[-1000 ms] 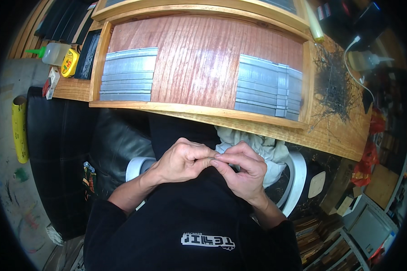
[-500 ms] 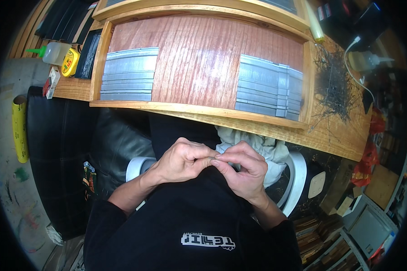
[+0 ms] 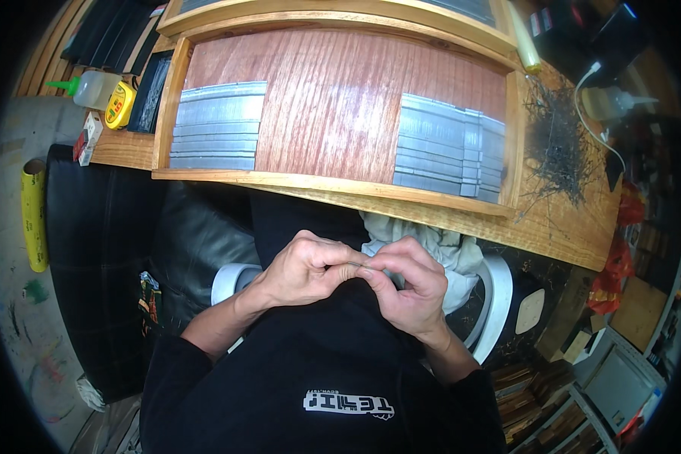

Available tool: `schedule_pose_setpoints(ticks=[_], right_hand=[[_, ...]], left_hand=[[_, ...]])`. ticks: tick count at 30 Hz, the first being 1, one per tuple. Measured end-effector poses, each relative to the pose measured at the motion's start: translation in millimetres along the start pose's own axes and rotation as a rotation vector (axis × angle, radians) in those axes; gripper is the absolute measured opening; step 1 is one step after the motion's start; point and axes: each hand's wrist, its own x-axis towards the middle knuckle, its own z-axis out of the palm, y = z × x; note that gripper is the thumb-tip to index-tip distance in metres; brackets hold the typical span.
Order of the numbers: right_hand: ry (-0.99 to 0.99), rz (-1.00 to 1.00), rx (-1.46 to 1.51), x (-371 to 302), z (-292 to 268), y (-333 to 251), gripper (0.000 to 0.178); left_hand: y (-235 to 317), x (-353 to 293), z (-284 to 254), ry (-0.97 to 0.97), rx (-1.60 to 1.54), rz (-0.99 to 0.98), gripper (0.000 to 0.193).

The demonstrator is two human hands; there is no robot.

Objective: The person repeatedly picks up small rectangular metal pieces from a wooden tray, aligns them by hand, and places them back into the tray. The hands manipulate the pieces one at a time, occasionally stacking them, while the camera remains in a fixed overhead position.

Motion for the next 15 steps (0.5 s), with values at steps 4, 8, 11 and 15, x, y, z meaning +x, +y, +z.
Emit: schedule_pose_setpoints(ticks=[4,8,11,15], right_hand=[[-0.021,0.003,-0.047,0.1,1.6,-2.0,0.016],[-0.004,-0.024,-0.04,0.8,2.4,-0.8,0.017],[0.014,-0.031,-0.042,0.9,3.1,-1.6,0.017],[0.055,-0.034,-0.074,-2.2,-0.1,-0.6,0.018]], left_hand=[[-0.5,-0.9,0.3,0.008,0.039,-0.013,0.015],[0.7,-1.2,0.6,0.016,0.038,-0.019,0.015],[0.0,-1.6,0.9,0.021,0.034,-0.021,0.015],[1.6,3.5,5.4,0.038,0.026,-0.002,0.016]])
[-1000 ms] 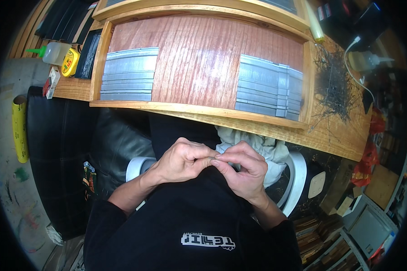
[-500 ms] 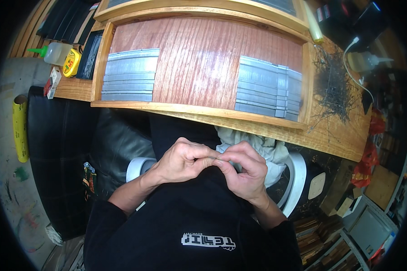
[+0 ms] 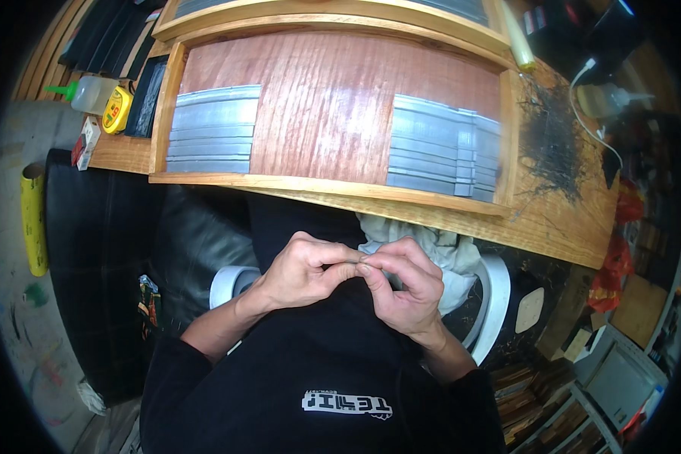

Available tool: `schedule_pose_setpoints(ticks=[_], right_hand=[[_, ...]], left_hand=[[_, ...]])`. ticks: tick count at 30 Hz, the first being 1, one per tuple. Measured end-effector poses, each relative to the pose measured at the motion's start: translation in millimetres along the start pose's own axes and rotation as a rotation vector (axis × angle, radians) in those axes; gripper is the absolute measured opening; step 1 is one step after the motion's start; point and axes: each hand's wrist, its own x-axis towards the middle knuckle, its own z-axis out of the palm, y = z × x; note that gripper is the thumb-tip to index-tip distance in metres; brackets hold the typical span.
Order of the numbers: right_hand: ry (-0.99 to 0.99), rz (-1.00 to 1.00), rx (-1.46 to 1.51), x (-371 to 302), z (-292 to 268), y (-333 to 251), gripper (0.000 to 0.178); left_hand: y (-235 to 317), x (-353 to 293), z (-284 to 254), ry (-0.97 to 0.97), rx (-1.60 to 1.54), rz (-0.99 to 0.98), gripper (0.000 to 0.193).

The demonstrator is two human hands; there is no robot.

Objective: The person repeatedly picks up small rectangular metal pieces from a wooden tray, aligns them by hand, and places them back into the tray. The hands manipulate the pieces one at a time, occasionally stacking them, while the camera remains in a fixed overhead position.

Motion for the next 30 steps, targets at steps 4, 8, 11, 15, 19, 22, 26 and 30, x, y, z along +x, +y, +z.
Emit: schedule_pose_setpoints(ticks=[4,8,11,15,19,22,26,30], right_hand=[[0.037,-0.03,-0.135,13,-31,-25,0.019],[0.227,-0.285,-0.592,38,-104,-71,0.02],[0.358,-0.21,-0.909,57,-132,-73,0.02],[0.168,-0.431,-0.842,50,-118,-68,0.012],[-0.002,-0.369,-0.505,47,-78,-71,0.016],[-0.052,-0.398,-0.207,55,-56,-61,0.024],[-0.07,-0.443,-0.054,69,-48,-47,0.027],[-0.08,-0.383,0.02,75,-47,-35,0.021]], left_hand=[[7,2,0,0.115,0.048,0.112,0.021],[16,7,-1,0.185,0.078,0.277,0.024],[25,20,-1,0.13,0.132,0.354,0.028],[35,27,-1,0.158,0.244,0.424,0.031],[49,39,1,0.12,0.278,0.483,0.034],[56,43,0,0.11,0.308,0.512,0.036],[57,47,-5,0.133,0.316,0.474,0.038],[45,52,-3,0.169,0.276,0.453,0.037]])
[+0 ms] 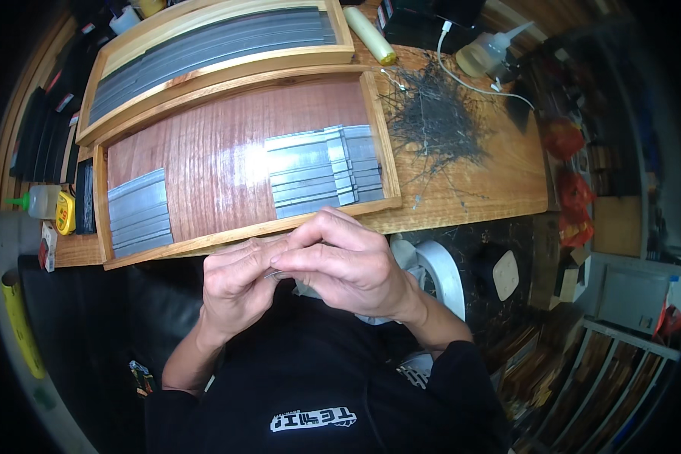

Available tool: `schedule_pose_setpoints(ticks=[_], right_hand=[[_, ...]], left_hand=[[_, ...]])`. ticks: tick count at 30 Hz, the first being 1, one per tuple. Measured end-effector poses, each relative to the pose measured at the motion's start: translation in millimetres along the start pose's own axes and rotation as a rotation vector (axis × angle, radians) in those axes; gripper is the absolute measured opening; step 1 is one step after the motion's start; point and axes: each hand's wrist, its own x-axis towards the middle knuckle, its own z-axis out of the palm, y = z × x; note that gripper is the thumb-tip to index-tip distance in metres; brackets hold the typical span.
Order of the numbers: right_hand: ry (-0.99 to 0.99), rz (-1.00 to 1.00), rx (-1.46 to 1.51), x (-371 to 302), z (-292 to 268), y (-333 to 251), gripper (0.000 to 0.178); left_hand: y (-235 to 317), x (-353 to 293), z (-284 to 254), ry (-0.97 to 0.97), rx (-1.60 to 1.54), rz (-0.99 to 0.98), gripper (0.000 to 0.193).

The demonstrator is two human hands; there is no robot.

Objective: The person repeatedly picks up small rectangular metal pieces from a wooden tray, aligns them by hand, and places them back into the tray. The hands manipulate the pieces one at a time, occasionally stacking them, while the camera remains in a fixed overhead position.

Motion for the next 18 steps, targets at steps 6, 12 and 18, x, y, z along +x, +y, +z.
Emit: schedule_pose_setpoints(ticks=[6,12,18], right_hand=[[0.011,0.111,0.022,6,0,-3,0.025],[0.02,0.333,0.026,-21,2,-25,0.019],[0.122,1.059,0.691,-83,40,23,0.014]], left_hand=[[9,7,-6,-0.037,0.079,-0.032,0.031],[27,-3,-9,-0.233,-0.252,-0.332,0.018],[-22,-38,2,-0.378,-0.78,-1.112,0.019]])
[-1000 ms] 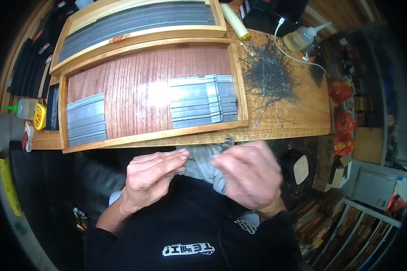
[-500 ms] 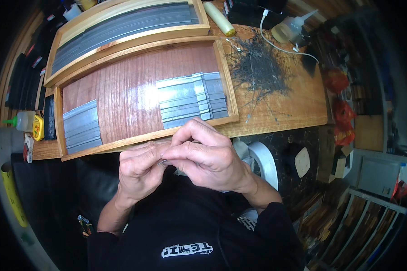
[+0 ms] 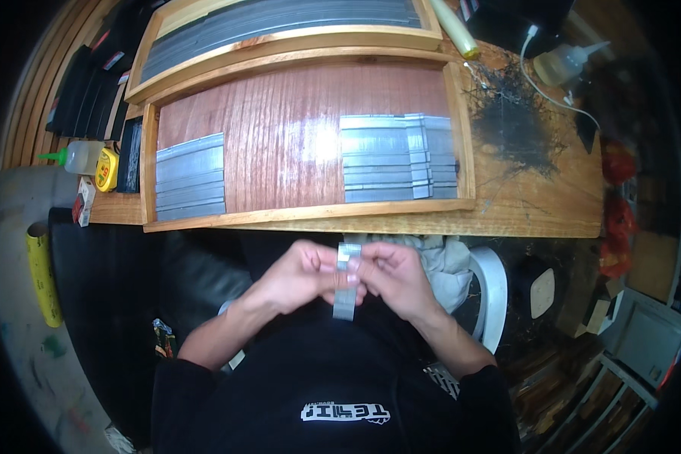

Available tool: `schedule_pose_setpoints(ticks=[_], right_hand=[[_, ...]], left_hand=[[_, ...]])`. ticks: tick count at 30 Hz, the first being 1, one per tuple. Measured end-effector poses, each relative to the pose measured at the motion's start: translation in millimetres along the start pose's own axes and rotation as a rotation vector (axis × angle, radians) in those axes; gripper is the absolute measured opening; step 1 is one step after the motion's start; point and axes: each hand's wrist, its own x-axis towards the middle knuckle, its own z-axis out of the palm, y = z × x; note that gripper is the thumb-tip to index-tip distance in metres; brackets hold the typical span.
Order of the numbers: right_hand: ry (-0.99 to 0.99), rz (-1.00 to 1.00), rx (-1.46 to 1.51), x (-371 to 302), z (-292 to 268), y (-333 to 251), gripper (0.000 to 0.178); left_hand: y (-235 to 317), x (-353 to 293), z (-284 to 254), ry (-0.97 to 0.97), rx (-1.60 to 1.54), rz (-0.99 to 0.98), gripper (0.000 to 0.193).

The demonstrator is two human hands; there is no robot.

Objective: The person repeatedly picks up small rectangular metal pieces from a wooden tray, aligns them by hand, and places them back into the tray. The hands manipulate the pieces one at a time, occasionally stacking them, while the camera remains in a fixed overhead position.

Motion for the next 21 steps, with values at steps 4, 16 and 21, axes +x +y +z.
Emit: schedule_pose_setpoints(ticks=[4,16,21], right_hand=[[-0.022,0.006,0.217,21,-2,9,0.015],[-0.032,-0.522,-0.505,5,18,-6,0.018],[-0.05,-0.553,-0.509,4,18,-5,0.015]], left_hand=[[1,12,-8,0.015,-0.145,0.055,0.017],[-21,-18,5,0.285,0.549,0.573,0.013],[-29,-19,3,0.293,0.579,0.615,0.015]])
